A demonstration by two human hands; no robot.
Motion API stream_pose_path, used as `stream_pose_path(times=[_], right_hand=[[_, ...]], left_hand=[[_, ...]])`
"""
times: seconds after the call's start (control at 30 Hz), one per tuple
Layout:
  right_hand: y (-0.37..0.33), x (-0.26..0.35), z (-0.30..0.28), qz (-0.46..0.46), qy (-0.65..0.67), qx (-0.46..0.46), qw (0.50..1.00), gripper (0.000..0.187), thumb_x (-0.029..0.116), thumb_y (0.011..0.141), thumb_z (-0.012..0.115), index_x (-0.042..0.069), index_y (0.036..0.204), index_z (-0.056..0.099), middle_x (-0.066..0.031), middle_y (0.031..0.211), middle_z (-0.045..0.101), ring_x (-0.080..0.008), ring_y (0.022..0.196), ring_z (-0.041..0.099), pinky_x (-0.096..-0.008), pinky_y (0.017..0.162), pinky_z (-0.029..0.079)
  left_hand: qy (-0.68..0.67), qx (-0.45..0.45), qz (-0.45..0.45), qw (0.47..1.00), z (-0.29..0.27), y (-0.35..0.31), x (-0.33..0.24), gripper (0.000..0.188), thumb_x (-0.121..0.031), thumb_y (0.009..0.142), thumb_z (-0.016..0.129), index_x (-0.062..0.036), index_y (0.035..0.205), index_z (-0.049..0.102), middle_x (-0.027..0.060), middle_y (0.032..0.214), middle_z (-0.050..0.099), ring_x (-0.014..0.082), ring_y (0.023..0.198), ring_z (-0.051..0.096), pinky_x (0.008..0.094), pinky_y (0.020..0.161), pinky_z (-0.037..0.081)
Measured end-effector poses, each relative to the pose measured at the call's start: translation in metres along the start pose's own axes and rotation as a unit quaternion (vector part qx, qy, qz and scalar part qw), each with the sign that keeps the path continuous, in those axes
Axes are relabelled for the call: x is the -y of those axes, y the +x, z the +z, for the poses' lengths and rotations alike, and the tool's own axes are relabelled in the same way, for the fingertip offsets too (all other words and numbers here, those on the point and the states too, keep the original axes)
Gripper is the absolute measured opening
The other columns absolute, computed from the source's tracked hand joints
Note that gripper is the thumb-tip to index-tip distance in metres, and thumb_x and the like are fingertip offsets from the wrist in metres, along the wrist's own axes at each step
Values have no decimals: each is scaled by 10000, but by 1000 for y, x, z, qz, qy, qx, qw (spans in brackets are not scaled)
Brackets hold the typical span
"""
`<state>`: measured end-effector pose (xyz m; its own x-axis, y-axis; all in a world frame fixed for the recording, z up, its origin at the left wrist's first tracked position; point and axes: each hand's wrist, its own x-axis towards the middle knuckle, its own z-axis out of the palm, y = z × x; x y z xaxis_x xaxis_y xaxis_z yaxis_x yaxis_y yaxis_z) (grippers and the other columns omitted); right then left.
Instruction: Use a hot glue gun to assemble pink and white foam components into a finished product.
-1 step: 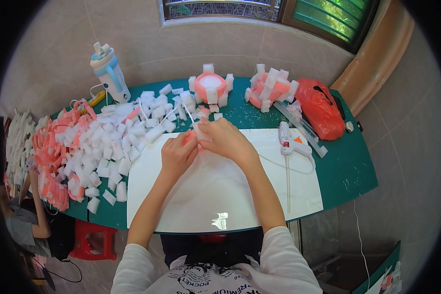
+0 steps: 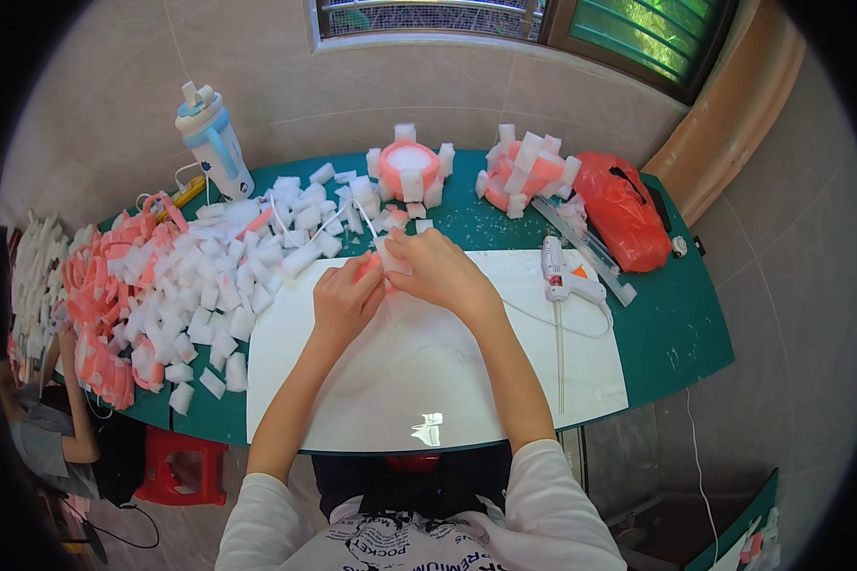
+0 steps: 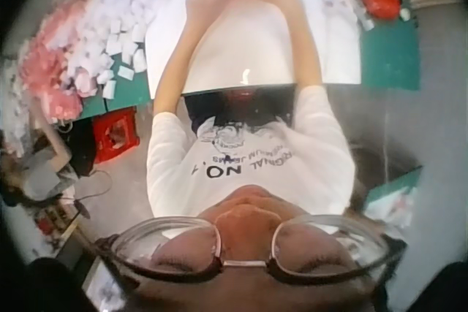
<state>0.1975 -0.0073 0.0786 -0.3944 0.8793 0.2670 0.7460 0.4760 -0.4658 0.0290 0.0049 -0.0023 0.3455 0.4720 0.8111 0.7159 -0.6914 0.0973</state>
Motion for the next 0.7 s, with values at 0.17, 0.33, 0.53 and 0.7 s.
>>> stream_pose_path(times=[0.17,0.33,0.53,0.7], right_hand=[[0,-1,3,-3,-1,-10,1000,500,183,705,693,19,1158,561,-152,765,614,-251,714,509,-325,672,428],[0,-11,7,-47,-14,-22,999,482,163,696,692,5,1135,571,-165,801,628,-259,703,524,-329,665,430],[0,-1,0,12,1,37,999,419,199,707,663,33,1082,574,-106,1081,584,-308,863,545,-399,792,453],[0,-11,6,-49,-6,-28,998,476,161,692,696,-3,1122,576,-161,765,623,-244,673,532,-329,626,430]], left_hand=[[-16,-2,-13,1000,0,0,1,166,-142,688,666,-98,843,626,94,938,623,216,586,538,298,547,438],[-39,-16,-13,999,0,2,0,192,-144,693,665,-93,873,620,83,908,623,223,587,540,302,550,435],[-67,-4,-44,997,-3,1,1,285,-130,696,652,-98,974,597,68,883,623,228,602,551,305,561,435],[-59,5,-32,998,-3,4,1,358,-108,706,636,-110,1062,596,60,872,621,224,619,555,301,581,442]])
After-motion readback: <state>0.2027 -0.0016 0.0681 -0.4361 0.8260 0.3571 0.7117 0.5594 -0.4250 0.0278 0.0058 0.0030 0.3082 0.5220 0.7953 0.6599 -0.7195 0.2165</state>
